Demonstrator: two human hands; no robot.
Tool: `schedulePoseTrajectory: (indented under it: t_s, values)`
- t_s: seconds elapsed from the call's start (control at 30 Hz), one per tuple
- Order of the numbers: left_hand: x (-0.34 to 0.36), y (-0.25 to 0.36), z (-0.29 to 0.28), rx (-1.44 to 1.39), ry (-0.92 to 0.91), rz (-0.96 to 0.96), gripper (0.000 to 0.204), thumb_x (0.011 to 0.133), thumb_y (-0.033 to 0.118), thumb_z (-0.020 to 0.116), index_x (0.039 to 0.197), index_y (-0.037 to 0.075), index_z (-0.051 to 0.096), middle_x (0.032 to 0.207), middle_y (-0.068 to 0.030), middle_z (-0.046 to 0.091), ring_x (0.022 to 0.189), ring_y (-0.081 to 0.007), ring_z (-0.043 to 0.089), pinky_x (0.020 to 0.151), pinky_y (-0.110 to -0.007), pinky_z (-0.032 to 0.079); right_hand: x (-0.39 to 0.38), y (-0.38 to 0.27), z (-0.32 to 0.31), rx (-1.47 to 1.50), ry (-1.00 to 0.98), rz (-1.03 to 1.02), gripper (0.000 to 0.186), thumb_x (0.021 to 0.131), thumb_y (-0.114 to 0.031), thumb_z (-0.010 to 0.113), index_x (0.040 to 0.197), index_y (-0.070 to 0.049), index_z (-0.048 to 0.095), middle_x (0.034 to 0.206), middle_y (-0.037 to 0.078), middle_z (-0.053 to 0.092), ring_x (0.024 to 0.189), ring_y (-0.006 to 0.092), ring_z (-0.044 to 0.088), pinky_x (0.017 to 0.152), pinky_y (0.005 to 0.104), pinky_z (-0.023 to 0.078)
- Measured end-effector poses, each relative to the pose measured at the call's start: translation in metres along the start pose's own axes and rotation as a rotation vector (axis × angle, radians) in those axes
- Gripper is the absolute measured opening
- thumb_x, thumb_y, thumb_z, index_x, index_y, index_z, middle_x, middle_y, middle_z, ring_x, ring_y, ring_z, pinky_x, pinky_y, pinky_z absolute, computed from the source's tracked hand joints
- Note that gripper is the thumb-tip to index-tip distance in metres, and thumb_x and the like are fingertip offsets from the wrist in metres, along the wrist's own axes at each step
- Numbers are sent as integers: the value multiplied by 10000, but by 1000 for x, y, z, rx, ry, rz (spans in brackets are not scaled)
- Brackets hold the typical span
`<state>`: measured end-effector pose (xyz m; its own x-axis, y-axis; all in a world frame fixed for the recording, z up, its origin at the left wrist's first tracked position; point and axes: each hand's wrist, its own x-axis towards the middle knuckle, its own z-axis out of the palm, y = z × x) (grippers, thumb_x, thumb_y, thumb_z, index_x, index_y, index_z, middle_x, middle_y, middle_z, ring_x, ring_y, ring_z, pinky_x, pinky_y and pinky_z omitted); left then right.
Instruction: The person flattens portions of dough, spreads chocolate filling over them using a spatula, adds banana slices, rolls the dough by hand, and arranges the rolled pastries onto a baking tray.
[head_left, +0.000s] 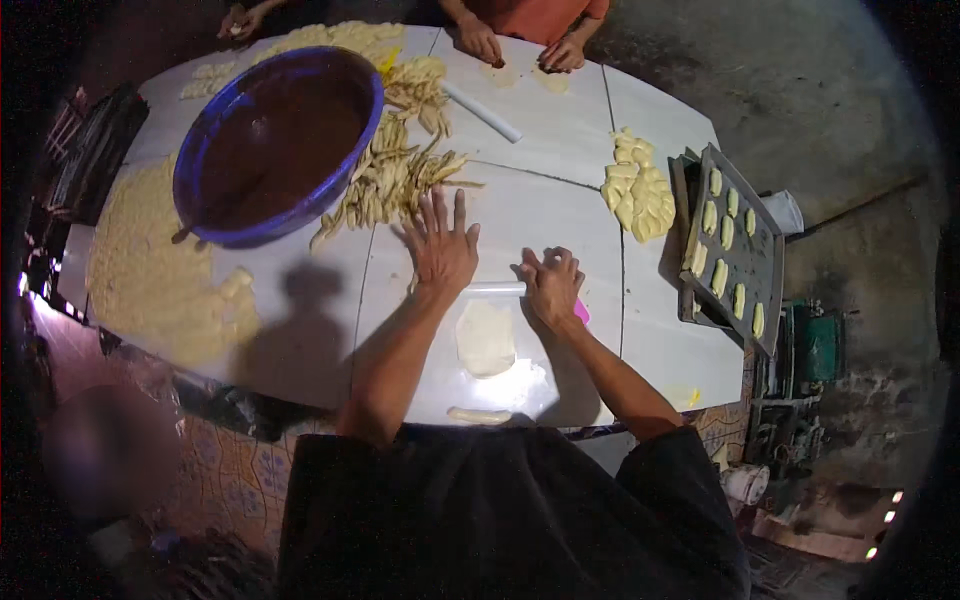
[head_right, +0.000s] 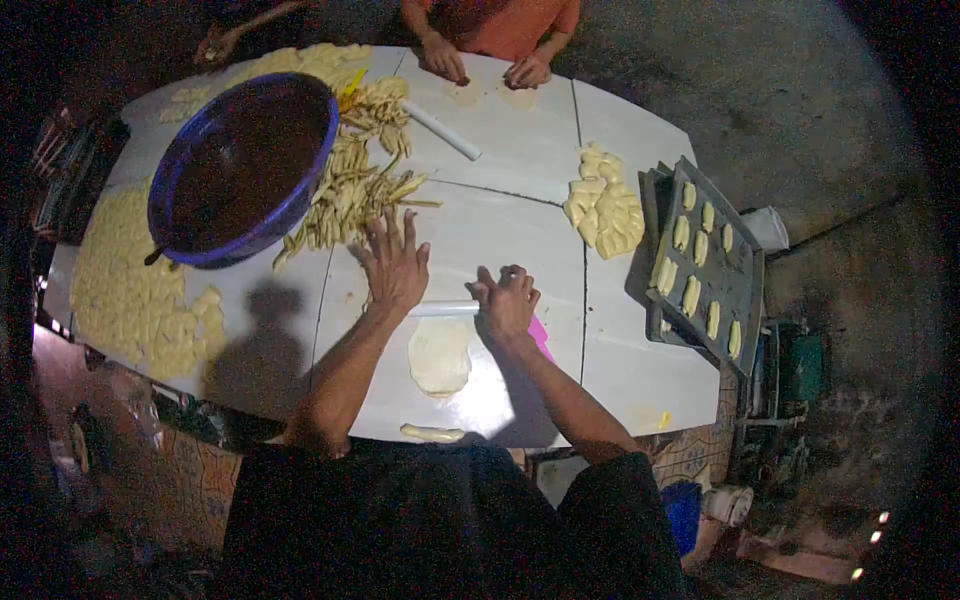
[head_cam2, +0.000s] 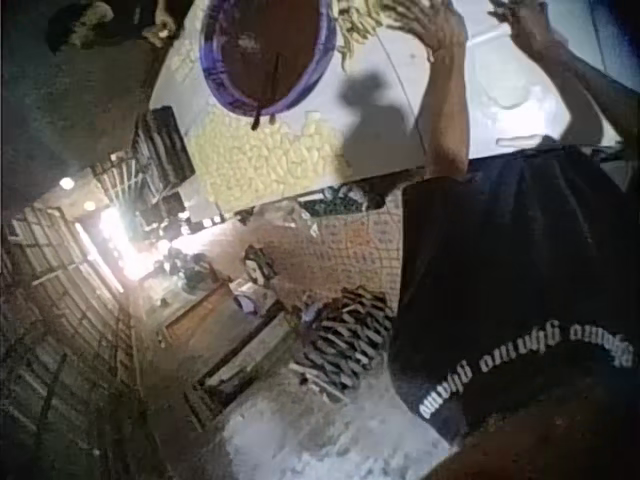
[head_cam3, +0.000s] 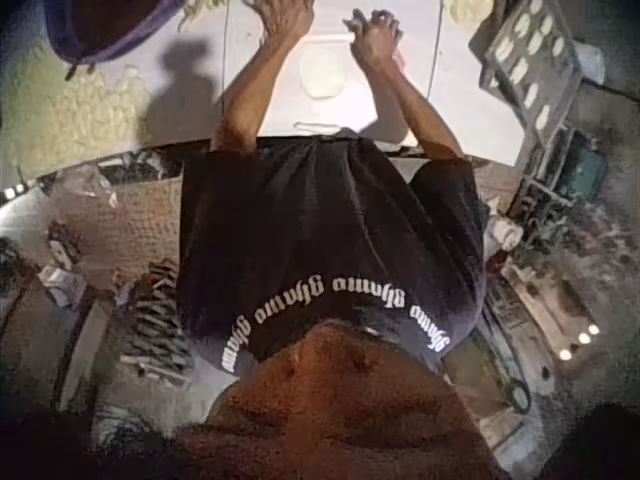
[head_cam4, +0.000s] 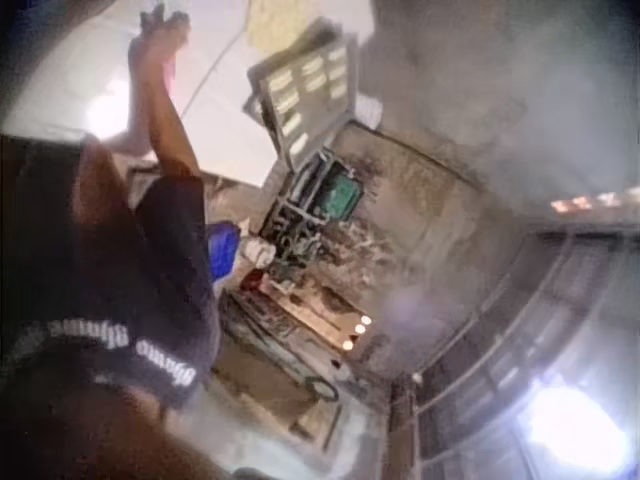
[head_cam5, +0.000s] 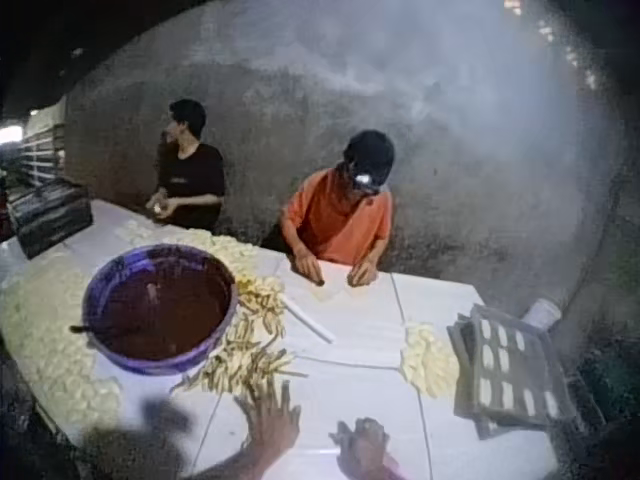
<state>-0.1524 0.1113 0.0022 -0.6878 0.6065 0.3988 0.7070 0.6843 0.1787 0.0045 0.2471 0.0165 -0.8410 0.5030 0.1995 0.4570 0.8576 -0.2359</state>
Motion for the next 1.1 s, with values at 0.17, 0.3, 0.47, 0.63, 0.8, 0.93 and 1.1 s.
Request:
schedulePoseTrajectory:
  t_s: [0.17, 0.3, 0.47, 0.63, 0.8, 0.93, 1.1]
  values:
    - [-12, 24, -65, -396, -402, 341, 829, 919, 322, 676, 1549, -30, 268, 1338, -281, 572, 1153, -445, 587, 1020, -499, 450, -48, 99, -25, 13, -19, 146, 366, 876, -278, 743, 1116, -3, 710, 1157, 258, 613, 1139, 421, 522, 942, 502, 439]
    - [-60, 4, -45, -277, -305, 546, 768, 818, -9, 598, 1544, 83, 366, 1338, -239, 581, 1069, -401, 589, 968, -500, 459, -82, 102, -15, 52, -49, 121, 464, 733, -188, 813, 1131, -2, 665, 1189, 282, 570, 1143, 406, 510, 949, 503, 445]
    - [-121, -60, -81, -347, 70, -198, 618, 826, -94, 566, 1424, 61, 527, 1044, -171, 629, 995, -371, 589, 853, -470, 451, -56, 93, -23, 47, -228, -78, 341, 711, -120, 804, 957, -2, 599, 913, 189, 641, 967, 395, 589, 854, 457, 505]
    - [-223, -105, -88, 79, 152, -538, 337, 965, 48, 631, 1302, 67, 642, 1048, -155, 625, 990, -338, 618, 857, -449, 517, 44, -47, -61, 812, -412, 42, 151, 887, 40, 653, 1038, 42, 639, 945, 154, 660, 797, 228, 713, 659, 314, 546]
    - [-228, -90, -79, 208, 134, -612, 326, 977, 134, 519, 1249, 125, 699, 1123, -146, 636, 1020, -354, 616, 862, -510, 489, 203, -265, -86, 440, -318, -823, 259, 847, 19, 617, 1092, -21, 690, 1063, 201, 643, 960, 424, 620, 821, 467, 510]
    - [-226, -96, -63, 92, 351, -629, 347, 971, 182, 498, 1249, 164, 704, 1142, -134, 615, 1027, -345, 607, 888, -511, 457, 268, -347, -8, -35, -564, -854, 193, 786, -113, 682, 965, -56, 724, 991, 218, 713, 939, 408, 685, 800, 482, 563]
    - [-218, -103, -78, 190, 286, -568, 274, 970, 197, 538, 1159, 179, 736, 1076, -121, 616, 914, -319, 610, 812, -468, 453, 278, -365, 42, -81, -773, -1095, 185, 789, -187, 690, 894, -37, 722, 885, 203, 733, 865, 400, 717, 716, 508, 578]
